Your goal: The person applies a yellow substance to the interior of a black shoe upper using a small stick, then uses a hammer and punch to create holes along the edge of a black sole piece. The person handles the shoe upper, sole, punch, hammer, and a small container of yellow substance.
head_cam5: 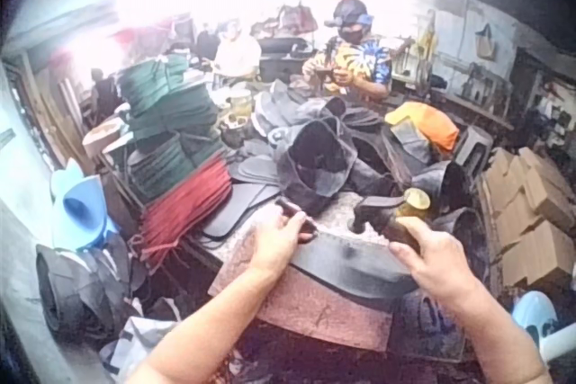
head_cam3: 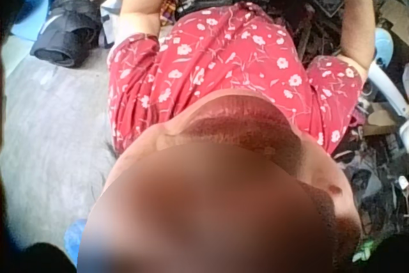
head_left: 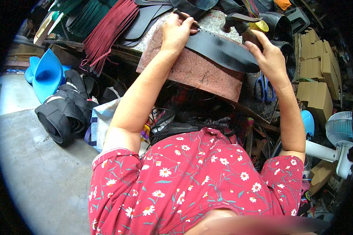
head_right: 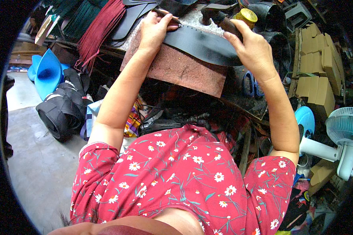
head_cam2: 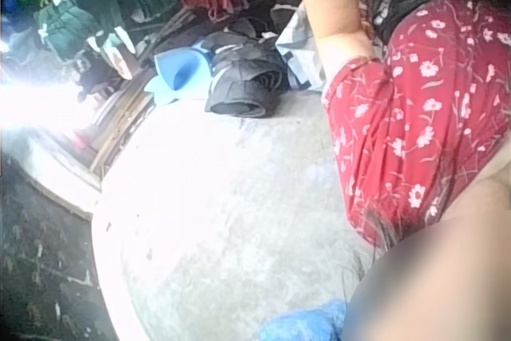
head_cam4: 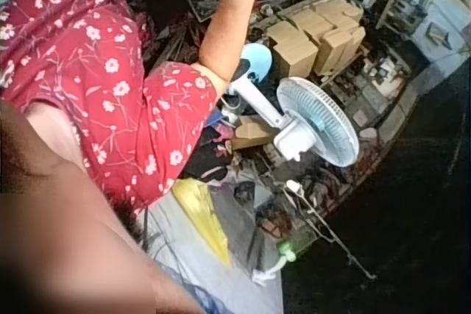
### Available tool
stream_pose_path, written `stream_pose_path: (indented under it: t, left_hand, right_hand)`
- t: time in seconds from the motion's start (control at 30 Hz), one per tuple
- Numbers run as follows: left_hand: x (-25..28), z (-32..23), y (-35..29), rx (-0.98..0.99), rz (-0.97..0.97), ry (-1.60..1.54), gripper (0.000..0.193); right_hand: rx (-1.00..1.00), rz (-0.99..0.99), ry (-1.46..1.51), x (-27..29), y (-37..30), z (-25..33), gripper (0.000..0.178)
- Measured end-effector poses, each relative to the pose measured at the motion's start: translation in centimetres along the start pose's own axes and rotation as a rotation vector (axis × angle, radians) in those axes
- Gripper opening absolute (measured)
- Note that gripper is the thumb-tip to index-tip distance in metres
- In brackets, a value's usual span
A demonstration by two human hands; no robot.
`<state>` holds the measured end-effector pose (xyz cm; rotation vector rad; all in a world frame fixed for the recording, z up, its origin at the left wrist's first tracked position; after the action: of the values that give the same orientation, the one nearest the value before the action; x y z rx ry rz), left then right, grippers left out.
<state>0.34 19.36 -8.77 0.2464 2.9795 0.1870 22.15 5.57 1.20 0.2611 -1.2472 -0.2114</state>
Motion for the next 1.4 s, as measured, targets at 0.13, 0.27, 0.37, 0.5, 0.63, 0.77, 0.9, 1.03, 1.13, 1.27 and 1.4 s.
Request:
stream_pose_path:
  t: [0.13,0.27,0.37,0.5,0.63,0.77,0.9,1.03,1.13,1.27,1.4]
  left_hand:
    - [-0.8,-0.2,0.1,-0.085,0.106,0.171,0.016]
    - [-1.9,-3.4,-1.3,-0.38,0.076,0.534,0.017]
    - [-4.1,-5.2,-3.0,-0.603,0.071,0.793,0.021]
    - [-4.3,-4.9,-3.0,-0.609,0.0,0.856,0.017]
    - [-1.4,0.1,-0.1,-0.049,0.038,0.026,0.011]
    - [-1.9,-0.4,-0.1,-0.132,0.101,0.194,0.015]
    - [-3.7,-4.3,-2.3,-0.513,0.045,0.664,0.019]
    - [-7.2,-4.9,-4.1,-0.704,0.157,0.977,0.022]
    - [-3.8,-3.5,-1.8,-0.381,0.005,0.487,0.014]
    - [-2.6,0.2,-0.3,-0.049,0.094,0.03,0.012]
    - [-3.3,-1.5,-1.0,-0.232,0.125,0.325,0.018]
  right_hand:
    - [0.149,-0.161,0.169,4.4,0.9,2.8,0.04]
    - [0.195,-0.254,0.429,9.8,0.3,5.7,0.038]
    - [0.398,-0.47,0.201,9.5,-0.9,7.6,0.036]
    - [0.046,-0.045,0.051,1.5,-0.3,1.5,0.041]
    - [-0.004,-0.05,0.035,1.5,-0.7,-0.9,0.043]
    - [0.079,-0.111,0.251,5.6,0.0,2.3,0.04]
    - [0.203,-0.312,0.323,9.4,-0.6,5.4,0.036]
    - [0.296,-0.16,-0.041,3.7,-0.7,5.3,0.037]
    - [0.076,-0.095,0.01,1.6,-0.8,0.4,0.038]
    - [0.073,-0.146,0.091,3.8,-0.6,-0.2,0.038]
    - [0.163,-0.27,0.266,9.4,-0.6,3.6,0.038]
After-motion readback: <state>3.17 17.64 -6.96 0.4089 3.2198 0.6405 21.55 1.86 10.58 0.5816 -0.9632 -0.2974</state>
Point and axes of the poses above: each hand's wrist, its own y-axis towards the middle knuckle, its own x-axis out of the back of the hand, z = x × y, the point moved 9 cm from there along y, towards the middle knuckle, and after that the axes turned 2 degrees about x, right-handed, at the moved point
